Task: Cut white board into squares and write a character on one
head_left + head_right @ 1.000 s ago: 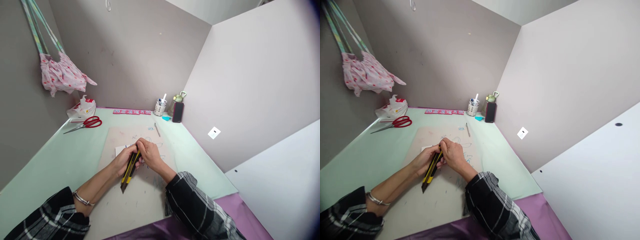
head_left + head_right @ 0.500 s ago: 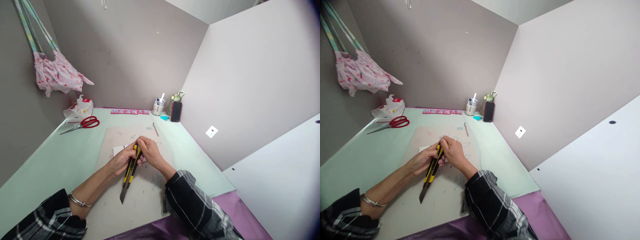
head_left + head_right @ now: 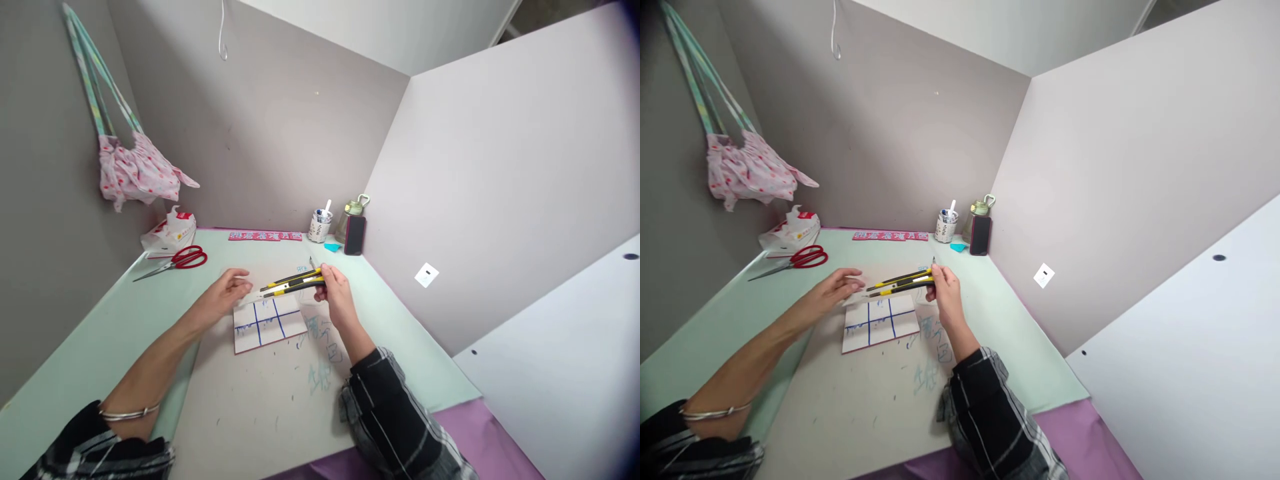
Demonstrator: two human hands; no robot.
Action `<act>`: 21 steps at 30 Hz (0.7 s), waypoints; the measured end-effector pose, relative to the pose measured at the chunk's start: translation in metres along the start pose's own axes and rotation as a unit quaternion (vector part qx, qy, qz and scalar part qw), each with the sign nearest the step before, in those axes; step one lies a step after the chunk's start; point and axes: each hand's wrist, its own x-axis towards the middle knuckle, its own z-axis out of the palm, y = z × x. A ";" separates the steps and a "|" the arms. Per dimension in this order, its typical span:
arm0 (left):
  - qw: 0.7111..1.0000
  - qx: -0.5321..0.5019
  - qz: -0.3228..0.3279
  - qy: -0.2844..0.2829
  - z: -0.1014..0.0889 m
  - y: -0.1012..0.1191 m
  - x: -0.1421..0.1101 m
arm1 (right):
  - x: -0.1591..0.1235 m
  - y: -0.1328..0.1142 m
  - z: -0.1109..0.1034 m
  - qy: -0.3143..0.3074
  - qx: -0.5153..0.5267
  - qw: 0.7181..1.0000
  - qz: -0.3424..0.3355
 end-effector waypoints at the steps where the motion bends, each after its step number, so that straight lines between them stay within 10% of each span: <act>1: 0.999 0.030 -0.009 0.016 -0.008 -0.007 0.001 | 0.002 -0.001 -0.004 0.009 0.024 1.000 0.012; 8: 0.984 0.176 -0.035 -0.013 -0.020 -0.036 -0.009 | 0.001 0.002 -0.013 0.001 0.140 0.986 0.096; 21: 0.964 0.263 -0.033 -0.031 0.005 -0.015 -0.024 | -0.019 -0.012 -0.007 -0.119 0.269 0.944 0.150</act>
